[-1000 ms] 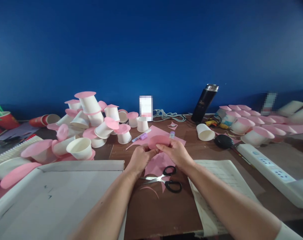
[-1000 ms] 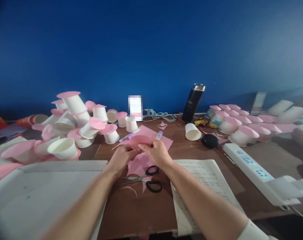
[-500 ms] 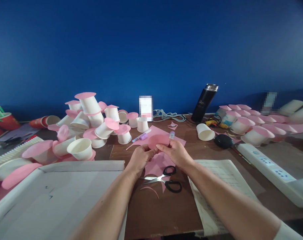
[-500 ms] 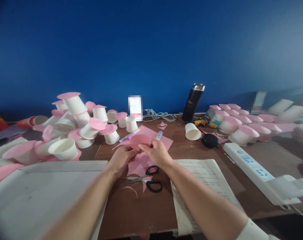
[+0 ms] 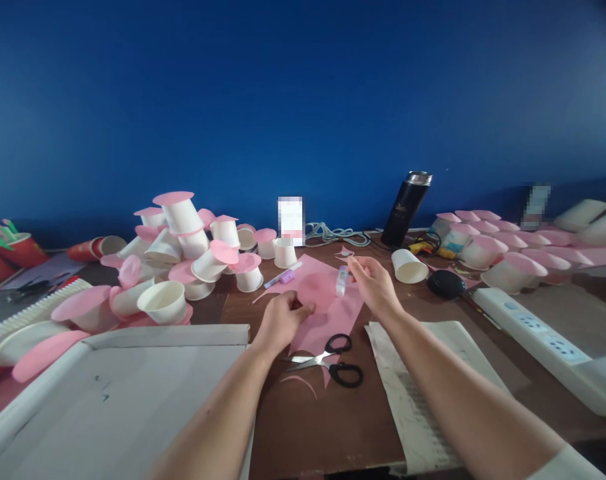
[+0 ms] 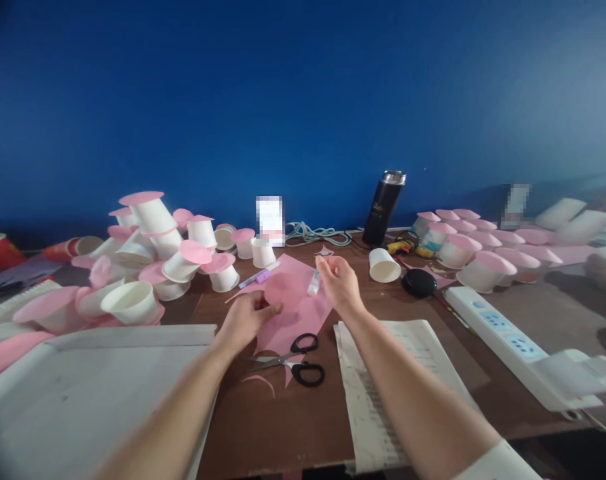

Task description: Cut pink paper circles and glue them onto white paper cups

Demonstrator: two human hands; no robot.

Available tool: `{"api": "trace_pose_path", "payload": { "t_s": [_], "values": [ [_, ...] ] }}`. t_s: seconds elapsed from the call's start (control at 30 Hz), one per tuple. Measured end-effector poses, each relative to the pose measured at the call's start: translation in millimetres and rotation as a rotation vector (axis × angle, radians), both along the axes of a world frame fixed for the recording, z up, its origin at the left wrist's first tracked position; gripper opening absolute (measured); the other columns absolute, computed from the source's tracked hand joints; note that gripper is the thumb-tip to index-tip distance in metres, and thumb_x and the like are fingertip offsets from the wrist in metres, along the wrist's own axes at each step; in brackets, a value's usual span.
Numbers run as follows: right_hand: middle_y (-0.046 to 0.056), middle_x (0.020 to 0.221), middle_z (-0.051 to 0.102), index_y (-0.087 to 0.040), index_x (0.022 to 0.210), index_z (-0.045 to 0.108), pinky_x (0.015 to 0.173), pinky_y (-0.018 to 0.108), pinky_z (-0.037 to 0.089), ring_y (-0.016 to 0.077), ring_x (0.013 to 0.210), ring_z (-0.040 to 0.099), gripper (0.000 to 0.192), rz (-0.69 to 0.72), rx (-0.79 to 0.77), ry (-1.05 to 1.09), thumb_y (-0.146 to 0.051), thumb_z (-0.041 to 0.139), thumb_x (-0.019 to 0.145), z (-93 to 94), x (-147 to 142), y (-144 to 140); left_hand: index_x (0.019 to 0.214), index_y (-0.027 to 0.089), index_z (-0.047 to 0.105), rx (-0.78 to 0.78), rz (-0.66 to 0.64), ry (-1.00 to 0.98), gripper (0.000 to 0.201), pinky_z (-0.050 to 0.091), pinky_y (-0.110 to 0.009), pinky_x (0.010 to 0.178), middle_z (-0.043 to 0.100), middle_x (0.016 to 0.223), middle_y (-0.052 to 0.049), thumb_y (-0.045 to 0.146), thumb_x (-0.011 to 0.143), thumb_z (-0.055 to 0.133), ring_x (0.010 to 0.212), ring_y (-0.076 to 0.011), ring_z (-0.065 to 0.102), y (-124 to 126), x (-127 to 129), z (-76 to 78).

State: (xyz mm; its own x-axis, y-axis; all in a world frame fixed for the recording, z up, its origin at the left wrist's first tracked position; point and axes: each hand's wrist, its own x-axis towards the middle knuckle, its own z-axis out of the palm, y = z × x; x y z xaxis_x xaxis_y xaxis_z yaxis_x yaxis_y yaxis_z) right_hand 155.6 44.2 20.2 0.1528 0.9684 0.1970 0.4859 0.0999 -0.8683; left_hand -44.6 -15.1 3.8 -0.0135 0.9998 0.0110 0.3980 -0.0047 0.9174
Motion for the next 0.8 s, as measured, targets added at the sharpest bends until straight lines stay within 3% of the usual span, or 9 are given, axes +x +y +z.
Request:
{"api": "trace_pose_path", "payload": {
  "t_s": [0.13,0.23,0.37,0.53,0.63,0.73,0.8],
  "values": [
    [0.009,0.089,0.071,-0.014,0.117,0.056,0.071,0.03,0.046,0.0228,0.084,0.067,0.059,-0.045,-0.115,-0.189,-0.062,0.047,0.084,-11.4,15,20,0.097,0.02,0.065,0.104,-0.014,0.133,0.035,0.042,-0.029,0.07,0.069,0.078,-0.003,0.045,0.073,0.068,0.076,-0.0208,0.062,-2,1,-4.6],
    [0.016,0.101,0.07,-0.013,0.124,0.052,0.078,0.036,0.045,0.03,0.099,0.064,0.073,-0.066,-0.188,-0.27,-0.07,0.05,0.078,-15.3,15,29,0.097,0.02,0.066,0.274,0.106,0.253,0.035,0.043,-0.031,0.078,0.069,0.09,-0.007,0.049,0.077,0.064,0.087,-0.0226,0.063,0,-5,-6.1],
    [0.023,0.113,0.066,-0.013,0.124,0.054,0.084,0.044,0.043,0.038,0.108,0.061,0.081,-0.068,-0.268,-0.354,-0.074,0.056,0.07,-13.2,8,33,0.093,0.021,0.066,0.316,0.3,0.294,0.025,0.044,-0.03,0.074,0.066,0.088,-0.006,0.041,0.081,0.058,0.075,-0.0194,0.061,8,-15,1.9],
    [0.018,0.107,0.069,-0.016,0.11,0.063,0.083,0.044,0.044,0.0371,0.104,0.062,0.06,-0.022,-0.298,-0.361,-0.06,0.064,0.069,-14.3,6,36,0.106,0.021,0.06,0.284,0.419,0.457,0.027,0.045,-0.032,0.079,0.066,0.103,-0.006,0.028,0.08,0.057,0.089,-0.0209,0.061,41,-15,32.5],
    [0.017,0.102,0.07,-0.017,0.099,0.068,0.08,0.04,0.045,0.0346,0.1,0.064,0.046,-0.005,-0.274,-0.311,-0.054,0.06,0.073,-18.8,9,37,0.115,0.018,0.055,0.263,0.447,0.671,0.037,0.041,-0.037,0.094,0.061,0.12,-0.011,0.029,0.079,0.058,0.114,-0.0275,0.054,72,-5,45.9],
    [0.012,0.094,0.072,-0.018,0.092,0.071,0.073,0.033,0.046,0.0308,0.092,0.066,0.038,0.02,-0.209,-0.214,-0.048,0.065,0.069,-21.4,13,36,0.126,0.014,0.047,0.126,0.528,0.775,0.058,0.04,-0.042,0.095,0.055,0.127,-0.019,0.042,0.077,0.062,0.118,-0.0344,0.051,100,7,46.0],
    [0.007,0.087,0.072,-0.02,0.089,0.072,0.068,0.028,0.045,0.0253,0.084,0.067,0.034,0.035,-0.138,-0.124,-0.047,0.062,0.071,-21.7,16,35,0.127,0.01,0.044,0.113,0.582,0.783,0.067,0.04,-0.045,0.094,0.053,0.127,-0.024,0.047,0.076,0.063,0.121,-0.039,0.048,115,14,40.4]
  ]
}}
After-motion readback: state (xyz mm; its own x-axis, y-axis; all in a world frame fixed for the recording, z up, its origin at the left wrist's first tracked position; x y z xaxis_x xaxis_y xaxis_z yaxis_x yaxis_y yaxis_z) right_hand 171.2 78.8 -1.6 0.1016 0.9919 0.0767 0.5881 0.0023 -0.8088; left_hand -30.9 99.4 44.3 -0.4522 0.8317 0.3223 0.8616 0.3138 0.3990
